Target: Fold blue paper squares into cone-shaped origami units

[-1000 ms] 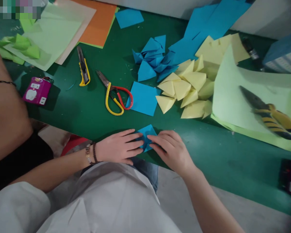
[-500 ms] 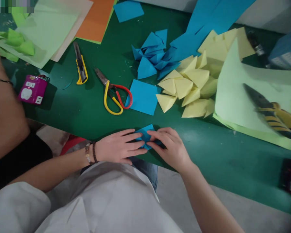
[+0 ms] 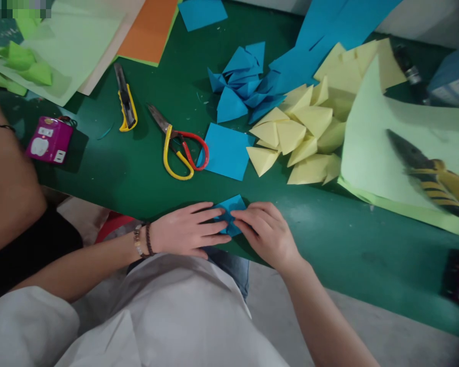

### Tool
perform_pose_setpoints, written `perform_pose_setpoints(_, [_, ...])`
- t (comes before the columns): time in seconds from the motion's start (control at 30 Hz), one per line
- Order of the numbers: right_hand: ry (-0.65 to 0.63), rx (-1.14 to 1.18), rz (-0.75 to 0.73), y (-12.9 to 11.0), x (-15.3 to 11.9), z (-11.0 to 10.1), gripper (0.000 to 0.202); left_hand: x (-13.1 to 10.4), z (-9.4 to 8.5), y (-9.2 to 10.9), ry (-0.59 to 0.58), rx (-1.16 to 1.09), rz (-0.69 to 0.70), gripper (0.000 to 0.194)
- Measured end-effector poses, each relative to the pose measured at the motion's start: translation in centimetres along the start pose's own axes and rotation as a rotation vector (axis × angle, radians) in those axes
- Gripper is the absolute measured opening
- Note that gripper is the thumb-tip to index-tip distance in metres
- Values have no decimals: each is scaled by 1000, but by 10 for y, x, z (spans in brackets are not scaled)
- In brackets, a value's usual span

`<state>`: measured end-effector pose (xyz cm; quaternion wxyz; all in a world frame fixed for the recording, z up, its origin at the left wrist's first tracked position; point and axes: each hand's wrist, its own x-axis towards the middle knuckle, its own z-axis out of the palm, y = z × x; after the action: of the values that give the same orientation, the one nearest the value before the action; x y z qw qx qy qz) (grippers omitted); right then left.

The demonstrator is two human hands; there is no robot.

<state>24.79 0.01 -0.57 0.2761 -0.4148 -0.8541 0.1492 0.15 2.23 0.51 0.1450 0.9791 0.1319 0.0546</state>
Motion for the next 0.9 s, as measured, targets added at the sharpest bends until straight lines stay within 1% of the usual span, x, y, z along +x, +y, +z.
perform_pose_setpoints(0.1, [-12,-58,-75,-1,-3,1,36,0,0,0,-17,-3,5,55])
perform_pose_setpoints(0.17, [-19,-93,-93,-2,-5,1,38,0,-1,-1,-13,-5,7,56])
perform_pose_setpoints(0.43, [13,-166,4,-3,-4,1,38,0,-2,-1,4,-18,2,58])
perform_pose_setpoints(0.63, [21,-206,38,-4,-2,0,28,-1,-1,-1,-34,1,6,57])
perform_pose_setpoints(0.77, [5,-224,65,-4,-4,0,30,-1,-1,-2,-34,2,-1,59])
perform_pose_setpoints(0.9, [15,-256,104,0,-4,0,31,0,-2,-2,-38,-9,-4,61])
